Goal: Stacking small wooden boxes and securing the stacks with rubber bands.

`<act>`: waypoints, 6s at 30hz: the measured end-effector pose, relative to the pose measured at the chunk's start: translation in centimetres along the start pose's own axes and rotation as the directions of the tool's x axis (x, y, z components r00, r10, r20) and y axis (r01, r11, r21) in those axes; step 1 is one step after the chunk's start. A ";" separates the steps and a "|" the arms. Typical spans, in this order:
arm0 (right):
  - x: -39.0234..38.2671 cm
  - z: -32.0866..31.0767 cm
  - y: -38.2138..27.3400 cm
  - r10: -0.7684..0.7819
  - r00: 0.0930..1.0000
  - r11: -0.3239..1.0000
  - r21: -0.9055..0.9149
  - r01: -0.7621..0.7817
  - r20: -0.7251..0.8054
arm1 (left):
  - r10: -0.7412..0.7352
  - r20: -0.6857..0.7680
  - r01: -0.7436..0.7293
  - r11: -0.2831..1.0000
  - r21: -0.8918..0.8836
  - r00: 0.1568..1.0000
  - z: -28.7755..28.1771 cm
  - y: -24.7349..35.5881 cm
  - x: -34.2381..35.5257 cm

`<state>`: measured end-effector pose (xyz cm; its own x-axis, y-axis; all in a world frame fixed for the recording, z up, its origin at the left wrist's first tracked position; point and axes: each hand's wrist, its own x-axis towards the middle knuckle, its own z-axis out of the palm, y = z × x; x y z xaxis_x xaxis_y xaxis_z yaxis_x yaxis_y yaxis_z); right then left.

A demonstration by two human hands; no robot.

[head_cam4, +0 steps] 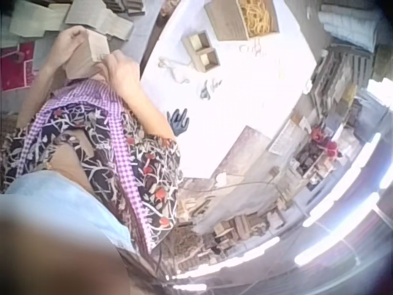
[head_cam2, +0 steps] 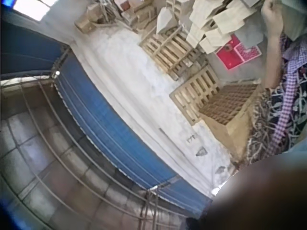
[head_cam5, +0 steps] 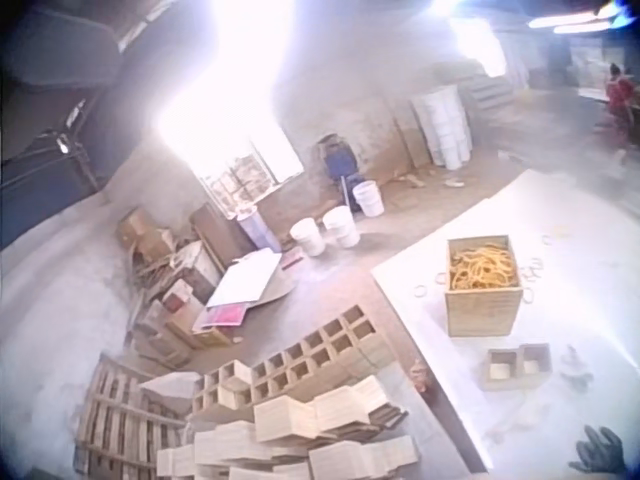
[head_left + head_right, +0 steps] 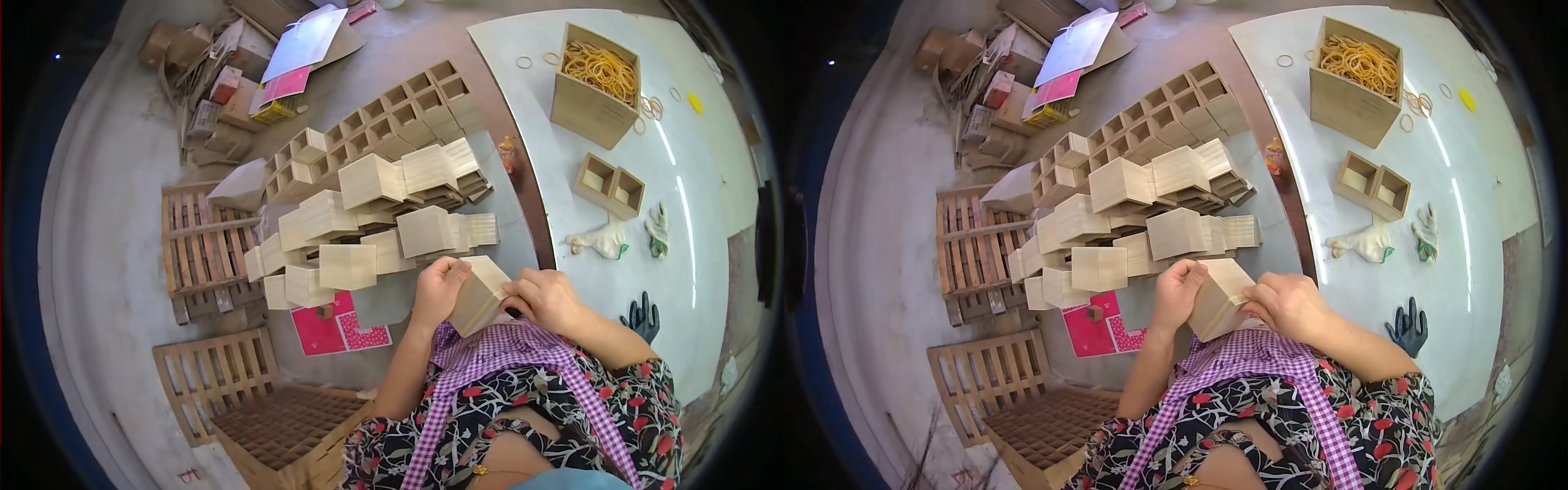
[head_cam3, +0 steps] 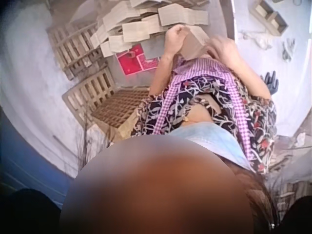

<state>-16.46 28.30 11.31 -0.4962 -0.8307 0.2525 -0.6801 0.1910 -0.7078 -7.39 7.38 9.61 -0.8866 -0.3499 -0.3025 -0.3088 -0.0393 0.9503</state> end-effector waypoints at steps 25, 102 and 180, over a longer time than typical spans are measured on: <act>2.1 -1.3 -0.3 -0.156 0.983 0.985 0.087 0.148 0.098 | -0.015 0.021 0.011 0.984 0.176 1.000 -1.6 3.1 -0.8; -2.9 1.5 12.2 0.941 0.323 -0.085 0.994 -0.067 0.102 | 0.445 0.427 -0.539 0.833 0.124 0.787 6.0 -1.8 0.6; -7.8 -23.3 49.5 0.475 0.522 0.633 -0.136 -0.762 -0.708 | 0.009 0.600 -0.597 0.123 0.793 0.800 24.5 12.6 47.1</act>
<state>-58.86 56.39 -10.28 -0.9645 0.0278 0.2627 -0.1262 0.8252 -0.5506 -61.53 13.33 5.54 -0.9185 0.2818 -0.2776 0.2178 0.9461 0.2397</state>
